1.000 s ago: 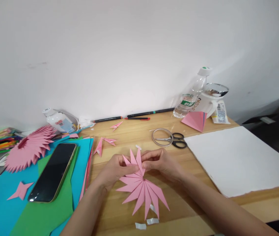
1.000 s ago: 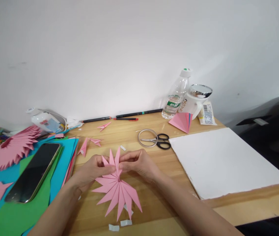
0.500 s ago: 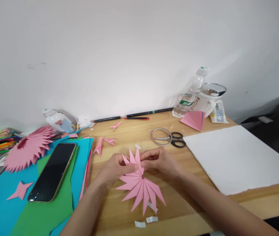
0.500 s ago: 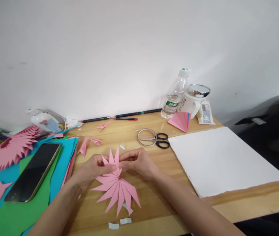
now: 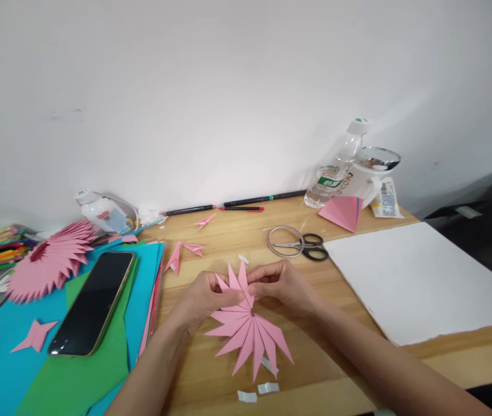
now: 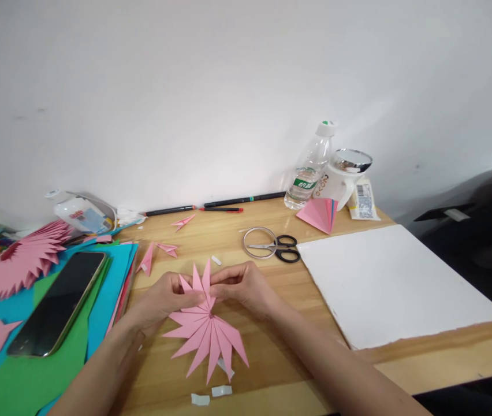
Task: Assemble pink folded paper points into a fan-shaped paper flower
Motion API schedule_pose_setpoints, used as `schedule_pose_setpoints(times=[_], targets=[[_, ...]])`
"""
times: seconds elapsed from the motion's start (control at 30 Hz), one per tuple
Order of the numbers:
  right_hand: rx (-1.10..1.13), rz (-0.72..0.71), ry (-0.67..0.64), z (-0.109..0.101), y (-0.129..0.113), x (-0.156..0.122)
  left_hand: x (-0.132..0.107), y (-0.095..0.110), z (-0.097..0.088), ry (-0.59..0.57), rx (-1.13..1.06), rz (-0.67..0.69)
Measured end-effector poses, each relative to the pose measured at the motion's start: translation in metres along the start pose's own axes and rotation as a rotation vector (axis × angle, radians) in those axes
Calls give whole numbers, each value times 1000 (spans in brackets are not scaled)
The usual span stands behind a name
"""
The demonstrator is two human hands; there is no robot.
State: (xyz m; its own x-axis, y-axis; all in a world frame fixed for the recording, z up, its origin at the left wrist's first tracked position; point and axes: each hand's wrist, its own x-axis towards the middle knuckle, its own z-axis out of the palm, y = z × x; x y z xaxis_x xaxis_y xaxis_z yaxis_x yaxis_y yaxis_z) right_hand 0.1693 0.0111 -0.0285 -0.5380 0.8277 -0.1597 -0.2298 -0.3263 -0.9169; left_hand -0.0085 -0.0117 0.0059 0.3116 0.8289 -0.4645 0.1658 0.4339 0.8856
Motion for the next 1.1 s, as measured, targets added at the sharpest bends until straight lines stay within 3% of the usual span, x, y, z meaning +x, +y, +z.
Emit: schedule_pose_setpoints(times=[0.3,0.47,1.1], targets=[[40,-2,19,-1,-3,-1,1,-5,0,94,-2,16],[46,-35,6,-1,-1,0,1,-4,0,52,7,14],[-17,-56,11,1,0,0,1,-8,-1,84,56,9]])
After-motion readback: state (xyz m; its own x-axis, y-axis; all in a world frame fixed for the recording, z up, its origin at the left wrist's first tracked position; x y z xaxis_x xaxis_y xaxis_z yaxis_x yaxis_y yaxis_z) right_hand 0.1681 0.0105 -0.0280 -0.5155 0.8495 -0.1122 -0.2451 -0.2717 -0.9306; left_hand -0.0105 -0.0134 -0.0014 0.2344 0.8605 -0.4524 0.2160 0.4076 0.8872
